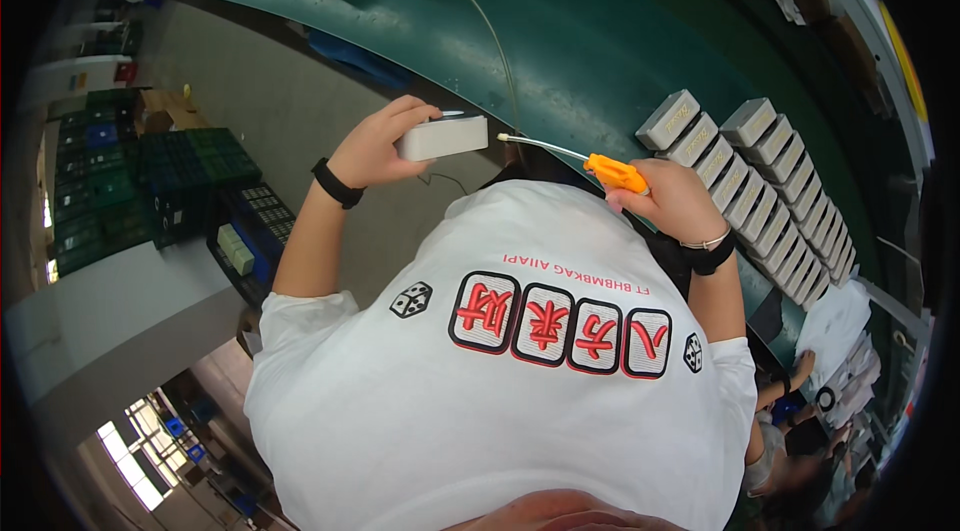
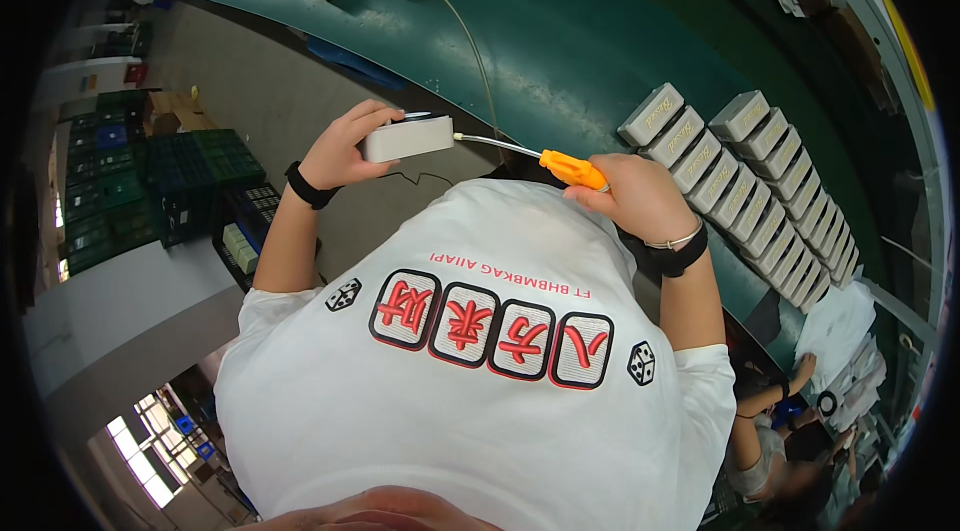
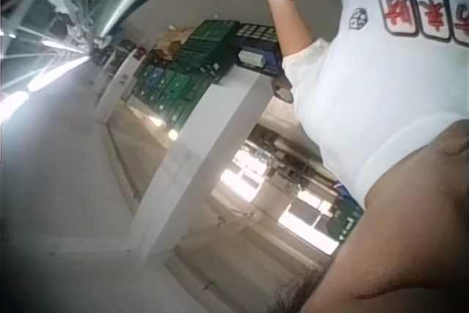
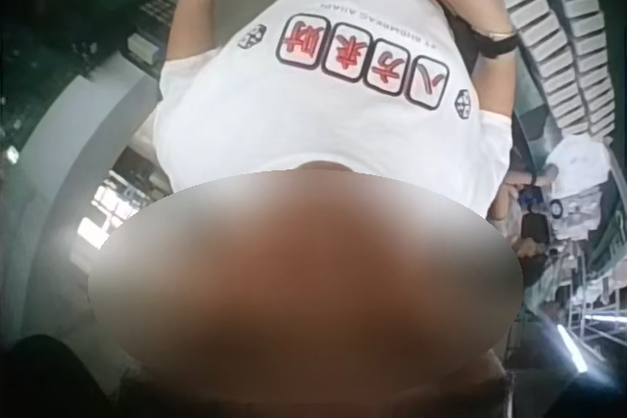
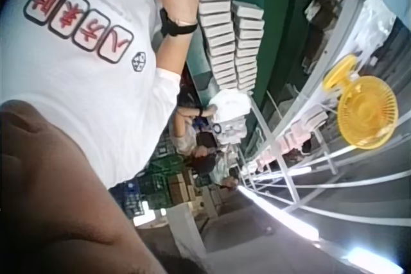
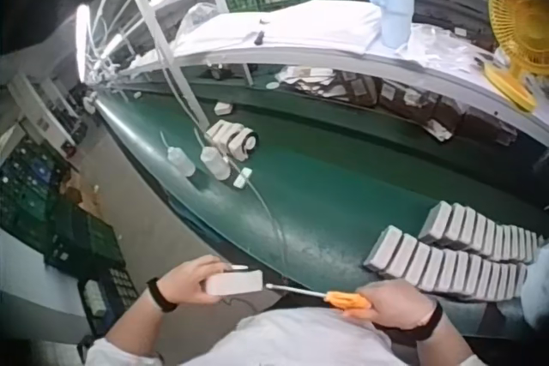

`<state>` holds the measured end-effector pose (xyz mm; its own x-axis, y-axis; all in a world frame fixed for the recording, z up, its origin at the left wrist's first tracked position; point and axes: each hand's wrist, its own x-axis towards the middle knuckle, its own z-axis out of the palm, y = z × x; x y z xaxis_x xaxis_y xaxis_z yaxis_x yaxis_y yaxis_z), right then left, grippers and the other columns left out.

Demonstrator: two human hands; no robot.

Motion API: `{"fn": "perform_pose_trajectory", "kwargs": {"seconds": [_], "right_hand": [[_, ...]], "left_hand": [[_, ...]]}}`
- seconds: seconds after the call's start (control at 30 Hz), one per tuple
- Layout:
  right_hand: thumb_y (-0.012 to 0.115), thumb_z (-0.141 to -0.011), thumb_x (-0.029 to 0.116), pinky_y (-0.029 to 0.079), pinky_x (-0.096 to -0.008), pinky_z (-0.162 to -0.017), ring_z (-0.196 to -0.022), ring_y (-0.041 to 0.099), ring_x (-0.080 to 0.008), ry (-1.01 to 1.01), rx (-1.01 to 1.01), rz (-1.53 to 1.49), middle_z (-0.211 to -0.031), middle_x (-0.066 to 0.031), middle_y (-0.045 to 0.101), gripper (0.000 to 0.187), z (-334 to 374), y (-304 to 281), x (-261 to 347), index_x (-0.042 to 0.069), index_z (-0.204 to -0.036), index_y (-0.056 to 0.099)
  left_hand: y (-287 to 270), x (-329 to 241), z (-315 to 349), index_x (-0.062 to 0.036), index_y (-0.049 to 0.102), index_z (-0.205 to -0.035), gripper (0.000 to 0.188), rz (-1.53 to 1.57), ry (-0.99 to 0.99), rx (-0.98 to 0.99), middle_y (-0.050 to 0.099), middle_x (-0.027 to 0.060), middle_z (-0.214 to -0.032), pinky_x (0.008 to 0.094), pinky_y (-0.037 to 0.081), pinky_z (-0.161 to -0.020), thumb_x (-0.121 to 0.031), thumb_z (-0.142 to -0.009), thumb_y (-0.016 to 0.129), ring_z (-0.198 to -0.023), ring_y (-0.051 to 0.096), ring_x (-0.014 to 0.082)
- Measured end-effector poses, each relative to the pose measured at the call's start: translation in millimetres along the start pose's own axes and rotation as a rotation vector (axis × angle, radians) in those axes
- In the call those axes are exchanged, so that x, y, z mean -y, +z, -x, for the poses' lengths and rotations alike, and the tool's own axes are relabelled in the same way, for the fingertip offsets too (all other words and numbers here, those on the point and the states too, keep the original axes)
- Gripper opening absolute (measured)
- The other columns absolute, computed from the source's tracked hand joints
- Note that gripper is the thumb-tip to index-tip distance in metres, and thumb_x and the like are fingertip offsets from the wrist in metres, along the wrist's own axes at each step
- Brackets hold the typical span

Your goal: Testing and inspecting white electronic components on a production line using specialized probes and circular gauges.

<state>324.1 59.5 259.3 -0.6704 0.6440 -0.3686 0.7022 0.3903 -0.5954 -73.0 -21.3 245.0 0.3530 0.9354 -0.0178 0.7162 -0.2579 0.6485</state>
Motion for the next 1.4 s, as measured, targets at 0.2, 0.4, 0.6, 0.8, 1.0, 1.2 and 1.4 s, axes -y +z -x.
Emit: {"fn": "perform_pose_trajectory", "kwargs": {"seconds": [0.2,0.4,0.6,0.8,1.0,1.2,1.4], "right_hand": [[0.07,-0.086,0.037,0.046,-0.0379,-0.065,-0.071,0.061,-0.0322,0.006,-0.039,-0.094,-0.076,-0.0149,0.063,0.035,2,10,-6,0.002,-0.089,0.066],[0.072,-0.085,0.024,0.045,-0.0358,-0.065,-0.071,0.058,-0.0277,-0.066,-0.372,-0.483,-0.084,-0.013,0.061,0.025,12,57,-32,0.001,-0.087,0.062],[0.074,-0.084,0.021,0.045,-0.0353,-0.065,-0.072,0.056,-0.03,0.318,-0.869,-0.258,-0.081,-0.0111,0.055,0.024,80,151,-96,0.001,-0.088,0.062],[0.075,-0.086,0.021,0.044,-0.0321,-0.065,-0.071,0.056,-0.0235,0.807,-1.181,-0.014,-0.083,-0.0073,0.058,0.026,131,238,-153,0.0,-0.093,0.063],[0.072,-0.091,0.032,0.05,-0.0295,-0.073,-0.083,0.062,-0.0141,0.934,-1.588,-0.815,-0.093,-0.005,0.066,0.037,127,288,-207,-0.003,-0.101,0.064],[0.069,-0.091,0.043,0.051,-0.0304,-0.069,-0.075,0.063,-0.0174,1.053,-1.664,-0.904,-0.083,-0.0046,0.065,0.044,139,357,-272,0.001,-0.102,0.065],[0.071,-0.088,0.028,0.052,-0.0354,-0.072,-0.082,0.063,-0.021,0.974,-1.161,-1.873,-0.086,-0.0066,0.065,0.028,144,312,-265,0.004,-0.101,0.062]], "left_hand": [[12,35,9,-0.0018,0.057,-0.122,0.054,0.241,-0.123,-0.069,0.062,0.0111,-0.111,0.0379,0.051,-0.086,-0.016,-0.071,0.073,-0.101,0.063,0.0264],[91,68,29,0.0039,0.052,-0.13,0.057,1.489,-0.437,-0.395,0.061,0.013,-0.124,0.0392,0.047,-0.099,-0.023,-0.082,0.068,-0.114,0.06,0.0245],[127,60,20,0.0065,0.048,-0.134,0.057,1.641,-0.594,-0.468,0.058,0.0182,-0.13,0.0397,0.045,-0.104,-0.024,-0.088,0.063,-0.119,0.058,0.028],[131,62,-13,0.0058,0.048,-0.134,0.057,1.641,-0.66,-0.346,0.059,0.0184,-0.129,0.0396,0.045,-0.103,-0.021,-0.087,0.065,-0.118,0.058,0.0289],[133,52,-35,0.0052,0.051,-0.132,0.057,1.388,-0.501,-0.148,0.061,0.013,-0.127,0.0361,0.045,-0.101,-0.012,-0.082,0.071,-0.115,0.059,0.0239],[151,7,-89,0.001,0.053,-0.132,0.061,1.045,-0.281,-0.072,0.062,0.0092,-0.123,0.0317,0.045,-0.099,-0.005,-0.075,0.076,-0.112,0.059,0.0182],[207,19,-132,-0.0041,0.049,-0.136,0.064,0.898,-0.236,-0.122,0.058,0.0071,-0.127,0.0311,0.045,-0.099,0.0,-0.078,0.075,-0.116,0.056,0.0171]]}}
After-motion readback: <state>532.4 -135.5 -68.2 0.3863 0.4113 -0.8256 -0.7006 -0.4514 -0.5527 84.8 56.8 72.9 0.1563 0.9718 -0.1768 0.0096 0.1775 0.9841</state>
